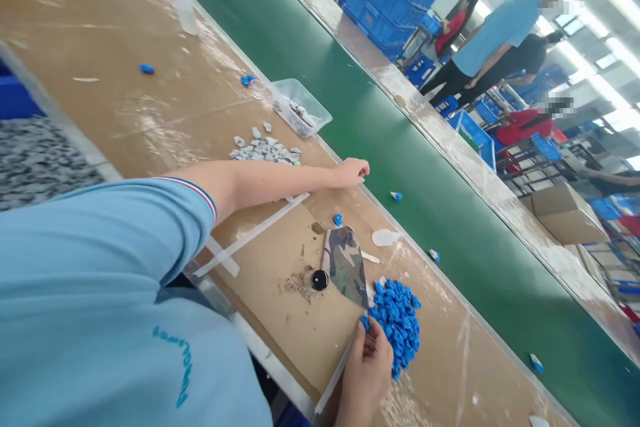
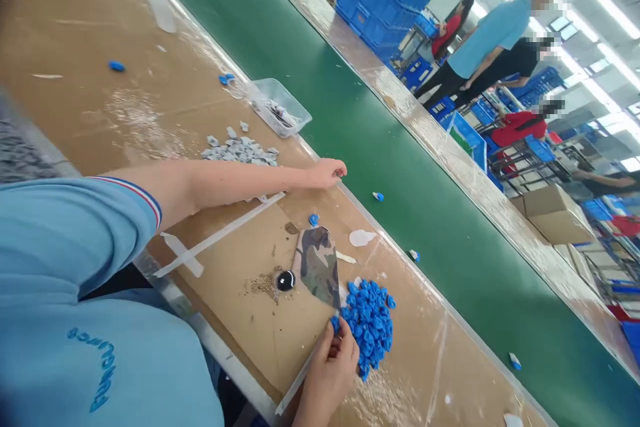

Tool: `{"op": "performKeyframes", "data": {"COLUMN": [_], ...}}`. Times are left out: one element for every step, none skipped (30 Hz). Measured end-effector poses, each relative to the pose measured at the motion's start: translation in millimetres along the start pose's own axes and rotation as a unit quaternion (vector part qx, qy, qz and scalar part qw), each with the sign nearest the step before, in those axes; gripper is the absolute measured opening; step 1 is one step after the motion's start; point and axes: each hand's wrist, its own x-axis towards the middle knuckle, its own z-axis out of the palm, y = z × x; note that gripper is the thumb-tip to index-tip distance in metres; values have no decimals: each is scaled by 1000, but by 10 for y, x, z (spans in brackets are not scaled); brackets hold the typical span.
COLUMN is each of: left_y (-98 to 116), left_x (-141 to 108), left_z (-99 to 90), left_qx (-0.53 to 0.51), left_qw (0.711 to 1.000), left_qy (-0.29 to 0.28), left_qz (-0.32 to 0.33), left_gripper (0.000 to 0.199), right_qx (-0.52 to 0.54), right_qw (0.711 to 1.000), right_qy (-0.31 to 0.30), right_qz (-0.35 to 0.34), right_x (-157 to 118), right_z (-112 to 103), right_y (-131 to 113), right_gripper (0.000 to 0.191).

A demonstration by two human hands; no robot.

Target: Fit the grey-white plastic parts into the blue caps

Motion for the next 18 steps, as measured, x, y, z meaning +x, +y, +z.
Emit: {"op": "performKeyframes", "data": {"left_y": [-33, -77, -128, -184, -242, -300, -352, -396, -429, -452, -463, -465, -460, -450, -440, -430, -421, -413], "left_x": [-114, -244, -388, -545, -711, -880, -1047, -1206, -1351, -1478, -1581, -1661, -1716, -1750, -1766, -1768, -1764, -1755], "left_z": [-149, -306, -462, -613, -750, -867, -961, -1028, -1069, -1085, -1081, -1060, -1029, -993, -957, -924, -895, -872], "left_qx": [3, 9, 17, 28, 41, 58, 78, 101, 126, 154, 183, 210, 236, 259, 279, 296, 312, 324], "left_qw": [1000, 1000, 1000, 999, 998, 997, 994, 989, 983, 976, 969, 962, 956, 951, 945, 940, 934, 930], "left_qy": [-1, 0, -2, -6, -11, -22, -40, -64, -85, -98, -103, -98, -87, -77, -72, -74, -78, -80], "left_qz": [6, 10, 16, 24, 35, 50, 68, 86, 104, 119, 132, 142, 148, 151, 153, 155, 156, 156], "left_gripper": [24, 22, 19, 15, 12, 9, 7, 5, 6, 9, 12, 14, 15, 14, 12, 10, 8, 7], "right_qx": [16, 37, 59, 83, 105, 126, 146, 164, 178, 189, 198, 205, 210, 214, 219, 225, 231, 239], "right_qw": [1000, 998, 996, 994, 992, 990, 987, 984, 981, 979, 978, 976, 975, 974, 972, 970, 967, 963], "right_qy": [-13, -29, -41, -41, -31, -13, 8, 26, 38, 40, 37, 34, 34, 33, 33, 31, 26, 18], "right_qz": [12, 29, 45, 58, 65, 67, 66, 63, 60, 58, 57, 58, 60, 67, 78, 92, 108, 124], "right_x": [1, 1, -2, -9, -18, -29, -40, -50, -58, -65, -71, -77, -86, -98, -112, -127, -143, -156], "right_z": [9, 22, 38, 56, 75, 93, 108, 119, 126, 129, 127, 120, 109, 95, 78, 59, 39, 20], "right_y": [47, 89, 122, 141, 147, 140, 122, 96, 66, 33, -2, -40, -79, -120, -160, -198, -231, -255], "right_gripper": [44, 45, 46, 47, 47, 47, 48, 48, 48, 48, 48, 48, 47, 48, 48, 49, 50, 51]}}
